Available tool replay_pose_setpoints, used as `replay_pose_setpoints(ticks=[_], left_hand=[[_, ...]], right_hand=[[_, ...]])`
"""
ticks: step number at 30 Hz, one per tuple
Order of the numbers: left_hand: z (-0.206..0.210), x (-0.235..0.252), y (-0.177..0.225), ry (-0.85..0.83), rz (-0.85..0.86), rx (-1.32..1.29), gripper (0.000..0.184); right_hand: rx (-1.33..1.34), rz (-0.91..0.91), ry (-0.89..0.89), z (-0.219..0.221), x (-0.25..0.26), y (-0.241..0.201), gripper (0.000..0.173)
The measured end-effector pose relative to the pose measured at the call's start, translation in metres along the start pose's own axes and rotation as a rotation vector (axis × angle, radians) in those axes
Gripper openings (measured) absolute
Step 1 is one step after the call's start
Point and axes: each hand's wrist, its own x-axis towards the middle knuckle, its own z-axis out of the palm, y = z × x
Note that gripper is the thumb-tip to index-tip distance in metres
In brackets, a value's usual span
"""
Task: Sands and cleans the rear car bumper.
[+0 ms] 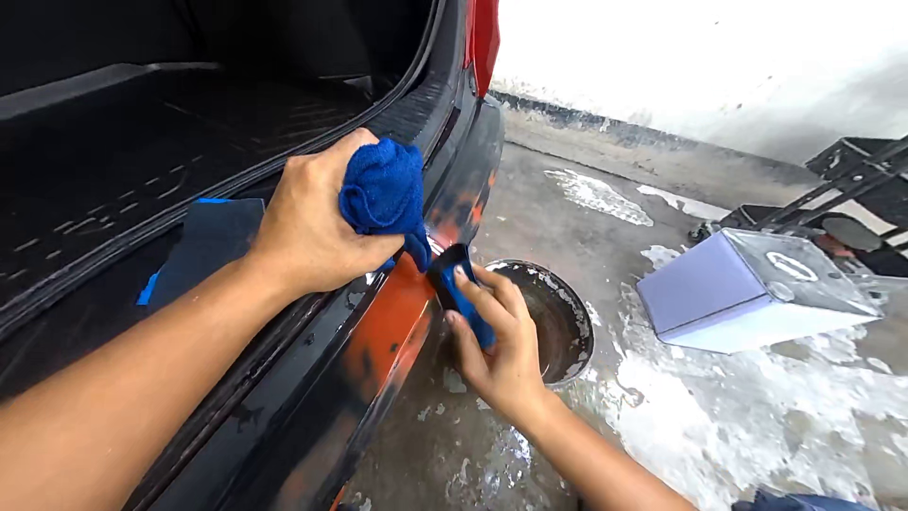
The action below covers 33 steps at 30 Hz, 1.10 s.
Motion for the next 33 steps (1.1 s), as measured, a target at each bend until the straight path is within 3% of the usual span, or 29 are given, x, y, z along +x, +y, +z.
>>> replay_pose_setpoints(ticks=[2, 6, 9, 11, 13, 17, 20, 22, 24, 27, 30, 33], left_hand=[[0.0, 0.001, -0.002, 0.006, 0.001, 0.006, 0.048], [0.0, -0.001, 0.002, -0.005, 0.002, 0.004, 0.051], [-0.001, 0.003, 0.0, 0.001, -0.005, -0.008, 0.049], [0.0, 0.003, -0.002, 0.003, -0.014, 0.002, 0.048], [0.0, 0.004, -0.002, 0.004, -0.012, 0.005, 0.049], [0.0, 0.003, 0.0, 0.001, 0.013, -0.017, 0.048], [0.0, 0.004, 0.0, -0.001, -0.006, -0.018, 0.047], [0.0, 0.003, -0.002, -0.004, -0.014, -0.023, 0.048], [0.0, 0.002, -0.002, -0.009, -0.008, -0.016, 0.048], [0.001, 0.0, 0.0, -0.008, -0.007, 0.0, 0.05], [0.0, 0.001, 0.0, 0.0, -0.014, -0.005, 0.049], [0.001, 0.001, -0.002, -0.001, -0.025, 0.013, 0.048]], right_hand=[[-0.002, -0.083, 0.013, 0.004, 0.012, 0.02, 0.039], [-0.031, 0.126, 0.109, 0.014, 0.052, 0.034, 0.042], [0.053, 0.079, 0.108, 0.016, 0.003, -0.001, 0.043], [0.099, -0.027, 0.115, 0.021, -0.017, 0.003, 0.04], [0.072, -0.086, 0.144, 0.024, 0.006, 0.023, 0.039], [0.043, 0.106, 0.277, 0.033, 0.057, 0.038, 0.039], [0.111, 0.058, 0.161, 0.02, 0.006, 0.003, 0.04], [0.14, -0.051, 0.137, 0.021, -0.009, 0.008, 0.04], [0.096, -0.087, 0.172, 0.026, 0.018, 0.032, 0.039], [0.015, 0.067, 0.262, 0.033, 0.066, 0.052, 0.04], [0.035, 0.093, 0.175, 0.02, 0.029, 0.012, 0.041], [0.085, -0.043, 0.09, 0.016, -0.014, -0.001, 0.04]])
